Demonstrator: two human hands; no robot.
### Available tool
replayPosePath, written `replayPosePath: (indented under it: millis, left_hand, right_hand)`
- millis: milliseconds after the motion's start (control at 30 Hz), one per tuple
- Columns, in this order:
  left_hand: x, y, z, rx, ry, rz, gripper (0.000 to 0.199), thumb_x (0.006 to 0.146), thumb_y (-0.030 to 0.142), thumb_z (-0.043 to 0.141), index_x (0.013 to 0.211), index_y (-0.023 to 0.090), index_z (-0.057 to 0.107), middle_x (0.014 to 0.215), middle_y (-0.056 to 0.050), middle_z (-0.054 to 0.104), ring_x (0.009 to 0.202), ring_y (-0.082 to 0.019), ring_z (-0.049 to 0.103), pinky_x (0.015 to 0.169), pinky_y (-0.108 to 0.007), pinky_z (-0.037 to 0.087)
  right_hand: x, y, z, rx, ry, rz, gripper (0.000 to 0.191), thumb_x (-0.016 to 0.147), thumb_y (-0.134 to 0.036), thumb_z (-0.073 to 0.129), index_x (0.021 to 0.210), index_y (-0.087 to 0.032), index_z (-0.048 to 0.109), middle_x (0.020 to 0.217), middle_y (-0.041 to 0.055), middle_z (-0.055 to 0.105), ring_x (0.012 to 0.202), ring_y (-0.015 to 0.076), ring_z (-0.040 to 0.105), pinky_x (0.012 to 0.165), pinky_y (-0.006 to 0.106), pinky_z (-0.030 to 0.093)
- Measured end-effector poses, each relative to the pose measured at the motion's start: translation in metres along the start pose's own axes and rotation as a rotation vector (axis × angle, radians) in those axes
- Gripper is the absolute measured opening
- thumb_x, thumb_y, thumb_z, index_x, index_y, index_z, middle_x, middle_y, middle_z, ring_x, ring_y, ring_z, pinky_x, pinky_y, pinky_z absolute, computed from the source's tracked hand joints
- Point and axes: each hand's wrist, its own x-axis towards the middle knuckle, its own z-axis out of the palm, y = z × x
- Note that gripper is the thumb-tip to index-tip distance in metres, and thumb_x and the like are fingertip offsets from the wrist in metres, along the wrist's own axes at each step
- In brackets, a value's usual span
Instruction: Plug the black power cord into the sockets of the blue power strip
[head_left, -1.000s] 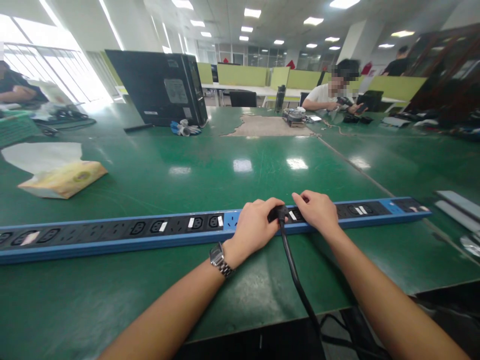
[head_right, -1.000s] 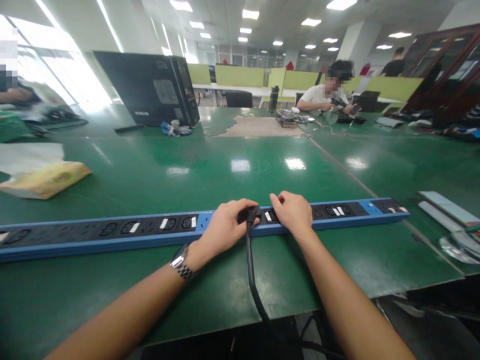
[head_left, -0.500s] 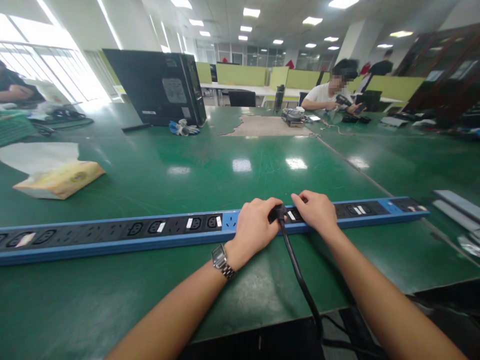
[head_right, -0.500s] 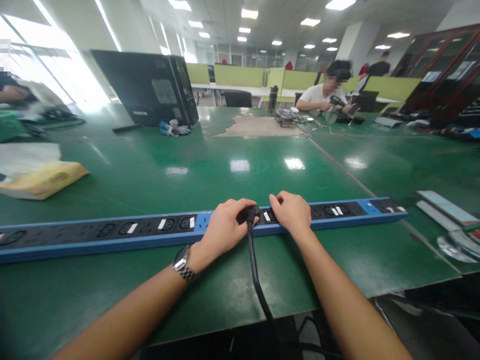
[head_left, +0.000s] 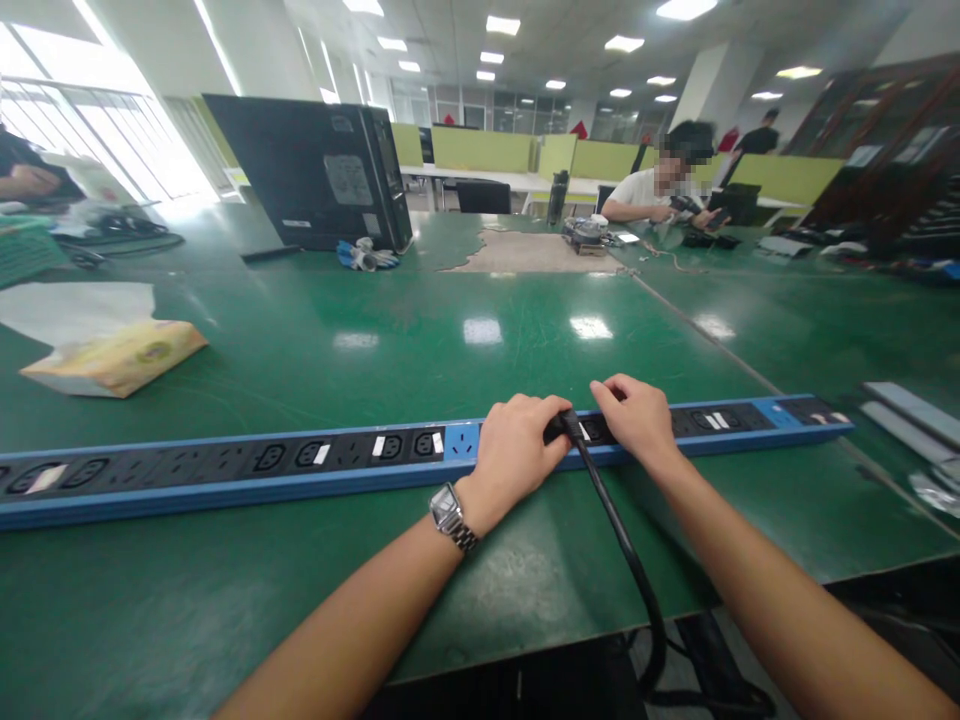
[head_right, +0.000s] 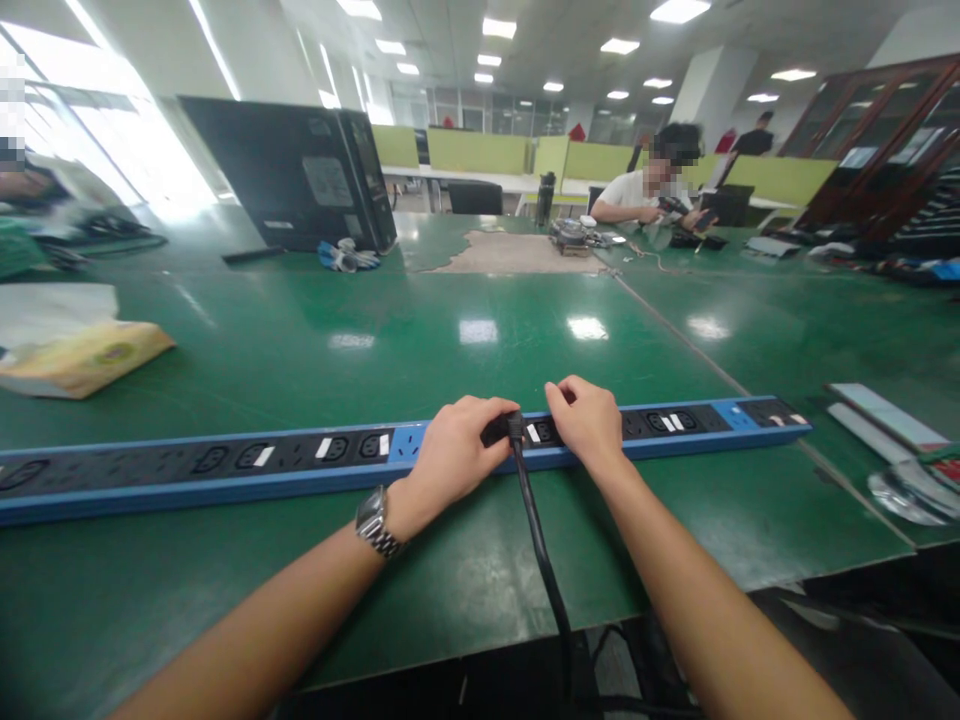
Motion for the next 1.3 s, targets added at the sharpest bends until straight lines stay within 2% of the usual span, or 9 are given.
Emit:
replayPosePath:
  millis: [100, 267, 333, 433, 600, 767, 967, 1133, 1300]
  left_hand:
    - [-0.001, -0.002, 0.002, -0.014, 0.017, 0.014, 0.027, 0.084, 0.031, 0.062, 0.110, 0.028, 0.061, 0.101, 0.001, 0.069, 0.095, -0.020, 0.060, 0.080, -0.034, 0.046]
    - [-0.001, -0.003, 0.008, 0.048, 0.019, -0.040, 0.021, 0.083, 0.031, 0.063, 0.101, 0.023, 0.058, 0.094, -0.003, 0.067, 0.090, -0.022, 0.060, 0.077, -0.034, 0.045]
    - [-0.001, -0.005, 0.007, 0.055, 0.005, -0.075, 0.035, 0.081, 0.034, 0.065, 0.111, 0.021, 0.054, 0.094, -0.004, 0.066, 0.088, -0.022, 0.061, 0.076, -0.034, 0.045]
    - [-0.003, -0.012, 0.000, 0.046, -0.050, -0.012, 0.057, 0.076, 0.045, 0.070, 0.123, 0.022, 0.048, 0.102, -0.004, 0.066, 0.094, -0.023, 0.061, 0.078, -0.034, 0.045]
    - [-0.013, -0.025, -0.009, 0.184, -0.136, 0.082, 0.065, 0.069, 0.059, 0.073, 0.120, 0.023, 0.056, 0.113, -0.006, 0.063, 0.103, -0.027, 0.058, 0.085, -0.038, 0.043]
    - [-0.016, -0.024, -0.007, 0.246, -0.155, 0.087, 0.056, 0.078, 0.057, 0.064, 0.123, 0.023, 0.056, 0.106, -0.006, 0.064, 0.099, -0.026, 0.059, 0.083, -0.038, 0.043]
    - [-0.015, -0.023, -0.007, 0.264, -0.135, 0.084, 0.058, 0.077, 0.058, 0.064, 0.123, 0.024, 0.057, 0.106, -0.007, 0.064, 0.098, -0.026, 0.059, 0.082, -0.037, 0.042]
    - [-0.015, -0.023, -0.007, 0.256, -0.145, 0.079, 0.057, 0.077, 0.057, 0.065, 0.122, 0.023, 0.058, 0.105, -0.007, 0.064, 0.098, -0.026, 0.059, 0.082, -0.038, 0.043]
    - [-0.015, -0.023, -0.006, 0.252, -0.146, 0.072, 0.059, 0.076, 0.056, 0.067, 0.125, 0.024, 0.056, 0.108, -0.007, 0.064, 0.100, -0.026, 0.059, 0.083, -0.038, 0.043]
  right_hand:
    - [-0.001, -0.009, -0.010, 0.094, -0.003, -0.074, 0.041, 0.085, -0.053, 0.047, 0.073, -0.019, 0.066, 0.074, 0.0040, 0.068, 0.072, 0.0171, 0.059, 0.066, 0.027, 0.038]
    - [-0.007, -0.044, -0.032, 0.105, -0.465, -0.176, 0.047, 0.082, -0.063, 0.048, 0.078, -0.019, 0.067, 0.063, 0.0018, 0.064, 0.058, 0.0147, 0.056, 0.054, 0.025, 0.035]
    - [-0.009, -0.056, -0.036, 0.022, -0.525, -0.208, 0.044, 0.081, -0.060, 0.051, 0.080, -0.020, 0.067, 0.069, 0.0035, 0.067, 0.061, 0.0153, 0.058, 0.054, 0.025, 0.035]
    - [-0.013, -0.065, -0.036, -0.079, -0.507, -0.214, 0.038, 0.082, -0.055, 0.052, 0.081, -0.020, 0.066, 0.075, 0.0051, 0.069, 0.065, 0.0163, 0.060, 0.054, 0.025, 0.035]
    - [-0.029, -0.061, -0.031, -0.128, -0.462, -0.180, 0.031, 0.085, -0.046, 0.049, 0.092, -0.019, 0.064, 0.075, 0.0050, 0.068, 0.064, 0.0169, 0.060, 0.056, 0.026, 0.035]
    - [-0.040, -0.059, -0.028, -0.190, -0.405, -0.181, 0.031, 0.086, -0.039, 0.047, 0.099, -0.018, 0.066, 0.077, 0.0069, 0.070, 0.068, 0.0186, 0.063, 0.061, 0.027, 0.037]
    - [-0.035, -0.064, -0.034, -0.098, -0.348, -0.237, 0.032, 0.086, -0.035, 0.048, 0.099, -0.021, 0.073, 0.086, 0.0051, 0.074, 0.077, 0.0193, 0.067, 0.067, 0.028, 0.042]
    - [-0.039, -0.064, -0.033, -0.105, -0.292, -0.267, 0.030, 0.085, -0.035, 0.049, 0.095, -0.021, 0.074, 0.079, 0.0049, 0.074, 0.071, 0.0199, 0.067, 0.065, 0.029, 0.043]
    - [-0.037, -0.074, -0.064, -0.053, -0.060, -0.274, 0.030, 0.086, -0.038, 0.050, 0.097, -0.021, 0.072, 0.070, 0.0042, 0.070, 0.059, 0.0179, 0.062, 0.058, 0.029, 0.041]
